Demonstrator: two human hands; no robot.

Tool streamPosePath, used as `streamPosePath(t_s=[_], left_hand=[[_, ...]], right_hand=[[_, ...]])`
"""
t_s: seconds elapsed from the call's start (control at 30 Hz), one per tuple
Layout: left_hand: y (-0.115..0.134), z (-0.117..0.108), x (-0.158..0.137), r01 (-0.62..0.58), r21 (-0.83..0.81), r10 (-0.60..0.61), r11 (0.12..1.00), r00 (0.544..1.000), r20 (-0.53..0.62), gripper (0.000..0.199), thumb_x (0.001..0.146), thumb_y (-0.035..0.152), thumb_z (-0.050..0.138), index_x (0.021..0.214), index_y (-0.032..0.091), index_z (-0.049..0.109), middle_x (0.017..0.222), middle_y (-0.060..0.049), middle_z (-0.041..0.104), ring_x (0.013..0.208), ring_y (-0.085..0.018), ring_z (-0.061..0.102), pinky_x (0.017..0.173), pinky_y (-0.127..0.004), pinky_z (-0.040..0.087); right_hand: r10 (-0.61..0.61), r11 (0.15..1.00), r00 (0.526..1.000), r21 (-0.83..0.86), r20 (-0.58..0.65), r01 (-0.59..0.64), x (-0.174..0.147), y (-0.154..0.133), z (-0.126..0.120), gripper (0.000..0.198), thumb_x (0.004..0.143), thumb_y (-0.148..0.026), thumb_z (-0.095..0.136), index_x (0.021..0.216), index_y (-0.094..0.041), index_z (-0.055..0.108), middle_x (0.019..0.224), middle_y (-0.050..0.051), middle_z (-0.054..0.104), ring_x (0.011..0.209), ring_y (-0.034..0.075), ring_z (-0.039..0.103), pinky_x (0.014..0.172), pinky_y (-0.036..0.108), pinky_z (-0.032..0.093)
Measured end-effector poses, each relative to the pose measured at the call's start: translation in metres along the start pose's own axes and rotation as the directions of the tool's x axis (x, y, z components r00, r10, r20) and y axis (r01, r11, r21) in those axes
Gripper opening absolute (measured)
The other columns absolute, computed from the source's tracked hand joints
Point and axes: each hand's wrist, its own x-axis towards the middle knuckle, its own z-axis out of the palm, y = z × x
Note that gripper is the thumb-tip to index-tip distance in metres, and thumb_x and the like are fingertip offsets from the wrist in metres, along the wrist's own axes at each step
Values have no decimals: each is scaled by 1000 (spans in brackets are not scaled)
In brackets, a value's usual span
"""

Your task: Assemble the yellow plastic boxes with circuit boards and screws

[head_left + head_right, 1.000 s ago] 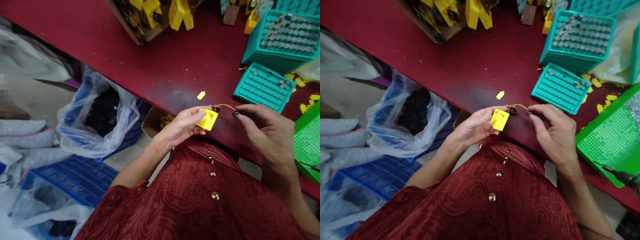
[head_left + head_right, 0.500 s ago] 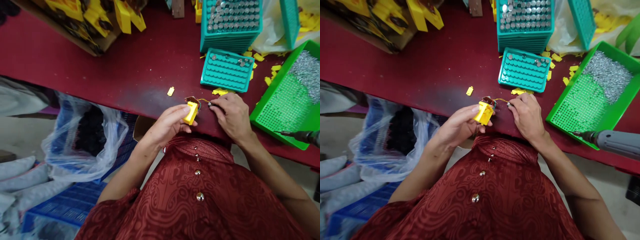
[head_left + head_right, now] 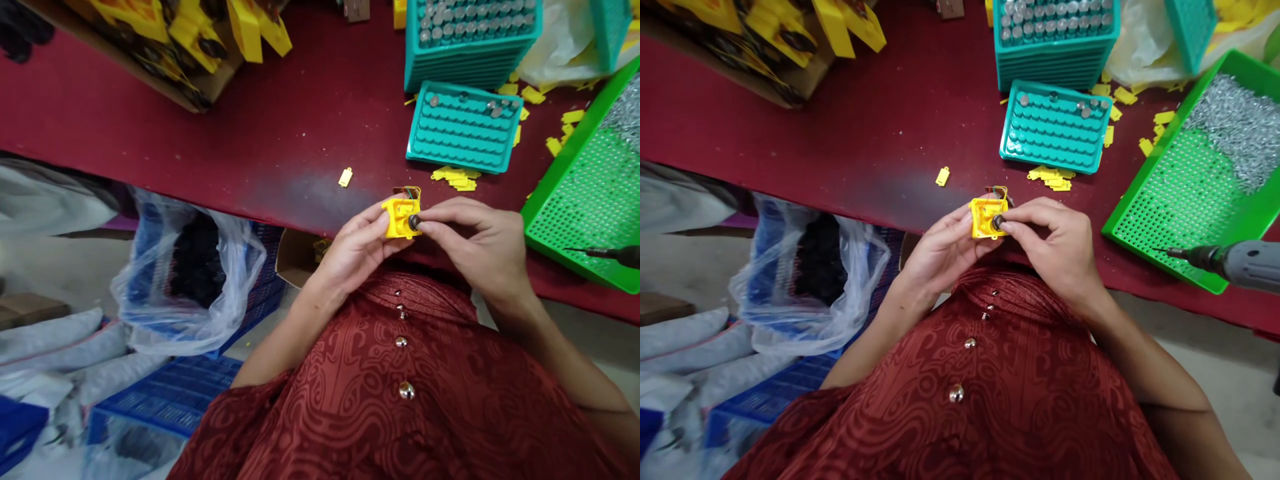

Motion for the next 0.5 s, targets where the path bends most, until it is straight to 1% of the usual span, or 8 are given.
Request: streamPosePath(t_s=[0.1, 0.17, 0.23, 0.37, 0.5], left_hand=[[-4, -1, -1, -41, 30, 40, 999, 999, 16, 27, 89, 20, 84, 116, 20, 81, 116, -3, 83, 98, -13, 78, 94, -24, 60], [-6, -2, -1, -58, 49, 57, 997, 998, 25, 30, 88, 24, 86, 118, 22, 81, 120, -3, 82, 102, -14, 77, 96, -25, 60], [-7, -3, -2, -63, 81, 61, 995, 998, 23, 34, 88, 27, 86, 121, 23, 81, 126, -4, 82, 109, -16, 77, 100, -27, 59], [-9, -3, -3, -68, 135, 67, 988, 998, 13, 42, 86, 31, 89, 126, 25, 79, 134, -5, 80, 126, -21, 74, 104, -29, 57], [-9, 3, -6, -86, 152, 82, 985, 996, 31, 43, 86, 31, 87, 128, 24, 77, 137, -5, 79, 132, -23, 71, 106, -29, 57]], right_hand=[[-115, 984, 993, -137, -17, 111, -5, 5, 4, 11, 93, -18, 77, 97, -23, 86, 94, 4, 80, 83, 16, 75, 80, 31, 64], [-143, 970, 990, -202, -13, 137, -7, 7, 5, 11, 95, -19, 76, 98, -23, 86, 94, 4, 79, 83, 16, 75, 79, 31, 63], [-141, 959, 990, -248, 9, 139, -8, 7, 4, 12, 97, -21, 74, 99, -24, 85, 94, 4, 79, 83, 17, 75, 79, 32, 63], [-180, 944, 983, -273, 44, 185, -9, 5, 2, 15, 98, -19, 71, 100, -24, 85, 95, 4, 79, 84, 17, 74, 80, 32, 63], [-209, 932, 977, -293, 44, 213, -10, 4, 4, 15, 100, -18, 69, 100, -21, 84, 94, 5, 78, 83, 16, 73, 79, 31, 61]])
